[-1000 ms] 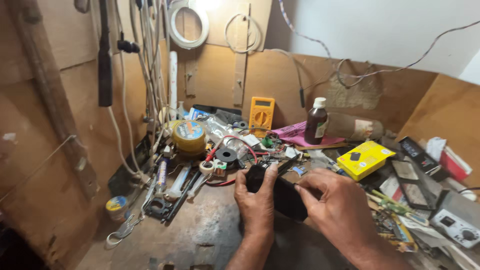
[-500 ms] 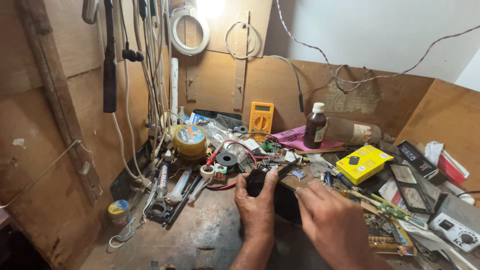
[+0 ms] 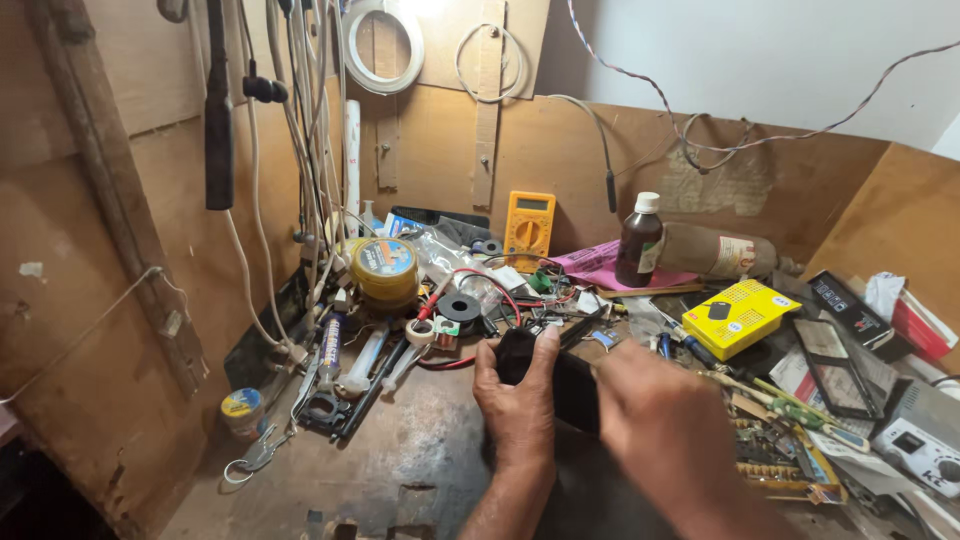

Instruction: The person uses a small metal tool to scrape and clean the edges and seams of a black rectangular electronic device. They repeatedly rotate the device and apply the tool along its perimeter, focusing on the corners and side edges.

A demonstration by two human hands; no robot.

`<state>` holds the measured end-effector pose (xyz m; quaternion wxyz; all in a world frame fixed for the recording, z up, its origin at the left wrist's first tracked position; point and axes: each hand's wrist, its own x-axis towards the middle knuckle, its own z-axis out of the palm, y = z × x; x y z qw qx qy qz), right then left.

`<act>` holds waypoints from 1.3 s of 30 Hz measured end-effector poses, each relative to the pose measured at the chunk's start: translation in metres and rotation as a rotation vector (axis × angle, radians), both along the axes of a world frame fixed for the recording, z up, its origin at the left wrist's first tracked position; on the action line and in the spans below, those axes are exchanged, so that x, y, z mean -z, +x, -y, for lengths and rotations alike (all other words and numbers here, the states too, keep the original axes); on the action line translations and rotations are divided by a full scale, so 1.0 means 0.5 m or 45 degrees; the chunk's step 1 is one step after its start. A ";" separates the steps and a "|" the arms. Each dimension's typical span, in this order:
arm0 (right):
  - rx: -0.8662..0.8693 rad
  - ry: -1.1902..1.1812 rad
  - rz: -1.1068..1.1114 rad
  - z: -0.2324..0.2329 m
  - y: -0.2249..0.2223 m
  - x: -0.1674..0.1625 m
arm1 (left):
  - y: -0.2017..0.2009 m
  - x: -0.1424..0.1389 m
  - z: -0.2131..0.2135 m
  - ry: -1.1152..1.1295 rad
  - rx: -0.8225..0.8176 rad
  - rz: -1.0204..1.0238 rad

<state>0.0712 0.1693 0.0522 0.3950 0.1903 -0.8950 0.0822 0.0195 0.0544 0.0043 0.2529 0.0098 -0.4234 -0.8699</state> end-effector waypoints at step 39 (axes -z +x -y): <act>-0.314 -0.647 0.054 -0.109 0.044 0.097 | -0.043 0.012 0.007 0.229 0.472 0.145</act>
